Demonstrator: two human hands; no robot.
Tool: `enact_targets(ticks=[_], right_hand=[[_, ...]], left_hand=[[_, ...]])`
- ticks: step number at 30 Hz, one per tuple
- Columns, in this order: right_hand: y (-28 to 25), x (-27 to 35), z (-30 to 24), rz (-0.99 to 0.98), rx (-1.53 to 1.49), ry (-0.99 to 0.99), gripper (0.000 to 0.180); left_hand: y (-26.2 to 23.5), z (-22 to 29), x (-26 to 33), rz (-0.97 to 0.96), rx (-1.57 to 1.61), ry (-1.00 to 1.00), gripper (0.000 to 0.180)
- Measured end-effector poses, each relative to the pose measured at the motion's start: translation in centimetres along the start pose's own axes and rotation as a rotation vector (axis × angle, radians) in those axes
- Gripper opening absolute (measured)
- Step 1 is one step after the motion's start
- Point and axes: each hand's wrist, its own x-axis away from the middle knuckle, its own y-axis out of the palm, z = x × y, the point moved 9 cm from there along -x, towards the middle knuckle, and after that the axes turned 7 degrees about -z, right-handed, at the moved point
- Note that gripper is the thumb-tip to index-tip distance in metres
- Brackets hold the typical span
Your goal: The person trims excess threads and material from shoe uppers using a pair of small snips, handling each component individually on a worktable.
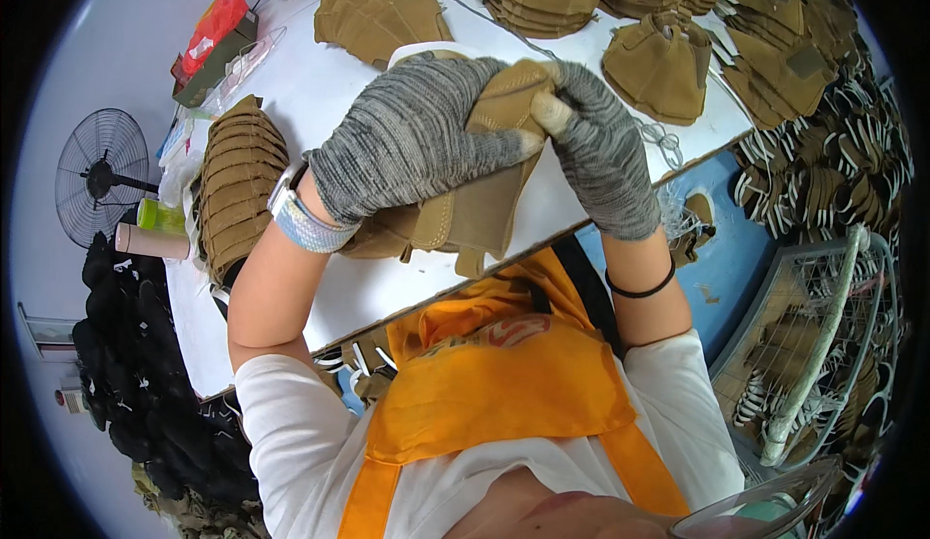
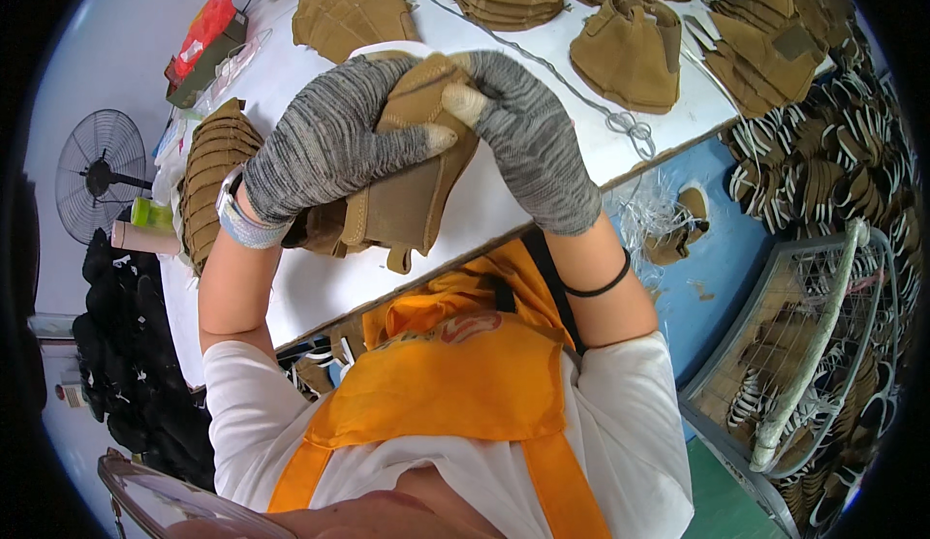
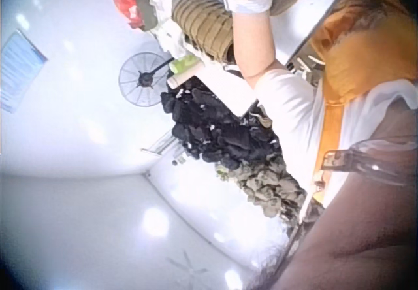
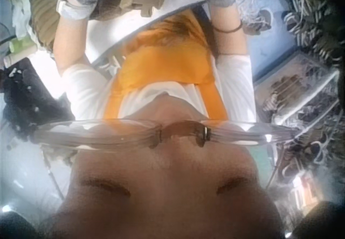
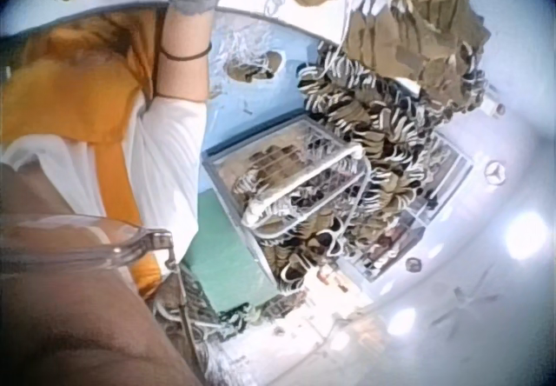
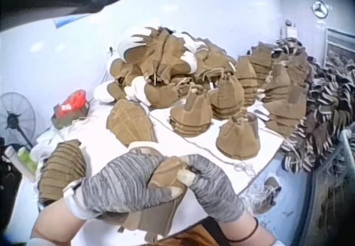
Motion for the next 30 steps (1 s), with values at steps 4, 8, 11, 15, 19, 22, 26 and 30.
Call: enact_targets(ticks=[4,8,11,15,19,22,26,30], right_hand=[[-3.1,-0.6,-0.1,0.175,0.463,-0.171,0.029],[-6.9,-0.8,4.3,0.187,0.732,0.105,0.027],[-5.9,-0.6,10.1,-0.029,1.238,0.231,0.031],[-6.3,-1.0,12.7,-0.010,1.504,0.354,0.030],[-6.2,-1.2,14.6,-0.096,1.293,0.422,0.025],[-5.5,-1.3,11.8,0.063,1.120,0.095,0.025],[-5.0,-0.8,11.8,0.226,0.261,0.376,0.027],[-2.3,-1.9,6.6,0.046,0.604,0.046,0.028]], left_hand=[[1.4,-2.6,-0.9,-0.002,-0.211,-0.040,0.049],[2.5,-6.1,-1.1,-0.047,0.135,-0.017,0.046],[3.8,-8.1,-1.3,-0.085,0.178,-0.036,0.046],[3.8,-8.5,-1.7,-0.115,0.204,-0.021,0.053],[4.9,-9.3,-1.9,-0.179,0.199,-0.091,0.047],[5.2,-9.8,-2.2,-0.209,0.178,-0.129,0.049],[6.0,-10.5,-2.2,-0.249,0.231,-0.170,0.050],[6.3,-10.1,-2.4,-0.257,0.191,-0.177,0.048]])
